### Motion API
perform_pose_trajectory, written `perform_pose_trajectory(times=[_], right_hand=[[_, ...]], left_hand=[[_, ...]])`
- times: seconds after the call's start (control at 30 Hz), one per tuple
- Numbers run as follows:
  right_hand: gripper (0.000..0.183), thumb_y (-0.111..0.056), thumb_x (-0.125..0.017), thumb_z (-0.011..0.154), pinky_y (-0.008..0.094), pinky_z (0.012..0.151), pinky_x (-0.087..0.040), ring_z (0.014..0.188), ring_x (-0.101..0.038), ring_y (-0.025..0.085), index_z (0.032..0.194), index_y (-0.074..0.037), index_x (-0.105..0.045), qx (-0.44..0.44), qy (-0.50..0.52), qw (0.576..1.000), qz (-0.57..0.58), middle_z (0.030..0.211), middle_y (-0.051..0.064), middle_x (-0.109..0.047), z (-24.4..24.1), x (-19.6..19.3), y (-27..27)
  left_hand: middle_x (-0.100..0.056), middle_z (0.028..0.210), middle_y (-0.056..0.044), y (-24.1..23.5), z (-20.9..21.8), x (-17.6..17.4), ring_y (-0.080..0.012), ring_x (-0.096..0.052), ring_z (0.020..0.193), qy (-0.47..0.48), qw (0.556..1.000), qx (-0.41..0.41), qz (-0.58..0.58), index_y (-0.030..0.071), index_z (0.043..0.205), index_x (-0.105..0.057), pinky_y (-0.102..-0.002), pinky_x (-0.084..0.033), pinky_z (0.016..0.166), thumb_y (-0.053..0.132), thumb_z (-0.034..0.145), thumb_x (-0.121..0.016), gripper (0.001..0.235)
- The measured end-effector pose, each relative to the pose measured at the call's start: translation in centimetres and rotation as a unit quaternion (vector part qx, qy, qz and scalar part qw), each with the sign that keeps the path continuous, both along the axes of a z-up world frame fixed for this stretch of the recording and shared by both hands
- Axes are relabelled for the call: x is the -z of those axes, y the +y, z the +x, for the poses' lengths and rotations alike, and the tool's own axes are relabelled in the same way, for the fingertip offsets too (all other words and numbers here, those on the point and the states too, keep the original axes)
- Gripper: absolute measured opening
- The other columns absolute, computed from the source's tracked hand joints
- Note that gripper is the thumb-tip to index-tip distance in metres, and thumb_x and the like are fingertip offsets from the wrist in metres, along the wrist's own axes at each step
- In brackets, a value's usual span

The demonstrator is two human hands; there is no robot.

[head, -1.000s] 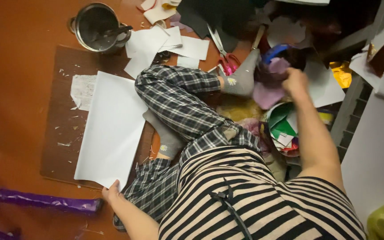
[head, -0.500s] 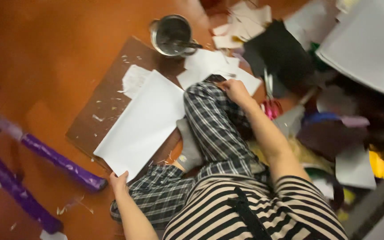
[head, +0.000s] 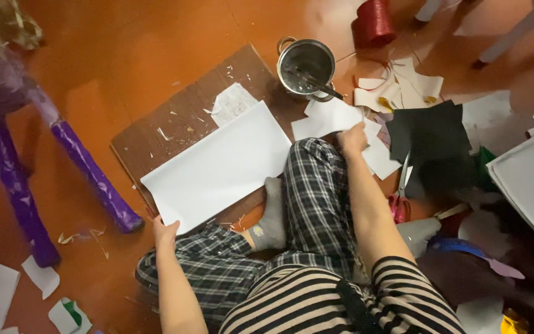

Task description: Cutting paper into strips and gluing them onto a purple paper sculpture frame.

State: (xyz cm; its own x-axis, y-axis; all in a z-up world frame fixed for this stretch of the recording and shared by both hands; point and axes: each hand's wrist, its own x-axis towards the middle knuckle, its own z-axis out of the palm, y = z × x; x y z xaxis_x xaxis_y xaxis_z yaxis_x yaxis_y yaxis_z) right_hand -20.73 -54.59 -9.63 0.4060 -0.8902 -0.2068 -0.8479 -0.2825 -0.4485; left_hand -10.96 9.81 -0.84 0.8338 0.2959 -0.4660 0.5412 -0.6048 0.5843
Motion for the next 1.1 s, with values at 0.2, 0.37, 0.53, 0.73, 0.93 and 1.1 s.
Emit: perform_pose_trajectory(times=[0.2, 0.37, 0.53, 0.73, 0.93, 1.1], right_hand=[[0.032, -0.014, -0.080, 0.083, 0.046, 0.061, -0.049, 0.070, -0.066, 0.032, 0.096, 0.010, -0.064, 0.020, -0.148, 0.952, 0.268, 0.085, 0.018, -0.065, -6.2, 3.3, -8.3], [0.038, -0.016, -0.074, 0.088, 0.037, 0.058, -0.053, 0.070, -0.067, 0.023, 0.116, 0.004, -0.059, -0.010, -0.095, 0.900, 0.424, 0.088, 0.015, -0.069, -12.2, -4.4, -4.1], [0.052, -0.024, -0.063, 0.094, 0.039, 0.066, -0.051, 0.078, -0.062, 0.020, 0.143, -0.009, -0.056, -0.027, -0.052, 0.866, 0.496, 0.101, 0.007, -0.068, -18.7, -10.1, 0.8], [0.043, -0.038, -0.070, 0.101, 0.041, 0.072, -0.054, 0.079, -0.065, 0.026, 0.108, 0.002, -0.056, -0.146, -0.229, 0.790, 0.550, 0.086, 0.013, -0.066, -20.0, -14.8, 11.0], [0.057, -0.058, -0.063, 0.087, 0.038, 0.073, -0.059, 0.080, -0.073, 0.026, 0.105, -0.004, -0.062, -0.246, -0.036, 0.652, 0.716, 0.085, 0.013, -0.072, -11.4, -19.8, 29.4], [0.067, -0.065, -0.058, 0.090, 0.035, 0.068, -0.054, 0.082, -0.073, 0.023, 0.116, -0.003, -0.059, -0.360, 0.121, 0.619, 0.687, 0.086, 0.013, -0.072, -6.2, -19.8, 37.5]], left_hand=[[-0.067, 0.122, -0.018, 1.5, 0.3, 3.2, -0.0296, -0.066, 0.107, -0.088, 0.991, 0.003, -0.096, -0.003, 0.135, -0.055, -0.039, -0.052, 0.091, -0.003, 0.075, -0.077, 0.064], [-0.067, 0.123, -0.018, 1.7, 0.2, 3.3, -0.0291, -0.067, 0.107, -0.077, 0.991, -0.006, -0.111, -0.002, 0.136, -0.054, -0.040, -0.052, 0.089, -0.002, 0.079, -0.076, 0.062], [-0.067, 0.119, -0.016, 3.0, 1.1, 5.4, -0.0295, -0.068, 0.101, -0.026, 0.967, -0.082, -0.241, 0.003, 0.137, -0.050, -0.043, -0.057, 0.075, -0.003, 0.079, -0.075, 0.063], [-0.070, 0.121, -0.017, 3.6, 1.1, 6.7, -0.0296, -0.071, 0.102, -0.064, 0.943, -0.068, -0.319, 0.003, 0.138, -0.054, -0.044, -0.062, 0.077, -0.005, 0.083, -0.075, 0.060], [-0.065, 0.127, -0.013, 2.5, -0.5, 4.2, -0.0329, -0.068, 0.107, 0.007, 0.935, -0.089, -0.344, 0.013, 0.145, -0.042, -0.047, -0.061, 0.072, -0.004, 0.083, -0.075, 0.072], [-0.048, 0.145, -0.013, 1.3, -1.5, 0.3, -0.0333, -0.064, 0.115, 0.027, 0.931, -0.072, -0.356, 0.021, 0.154, -0.027, -0.045, -0.068, 0.072, -0.006, 0.087, -0.067, 0.082]])
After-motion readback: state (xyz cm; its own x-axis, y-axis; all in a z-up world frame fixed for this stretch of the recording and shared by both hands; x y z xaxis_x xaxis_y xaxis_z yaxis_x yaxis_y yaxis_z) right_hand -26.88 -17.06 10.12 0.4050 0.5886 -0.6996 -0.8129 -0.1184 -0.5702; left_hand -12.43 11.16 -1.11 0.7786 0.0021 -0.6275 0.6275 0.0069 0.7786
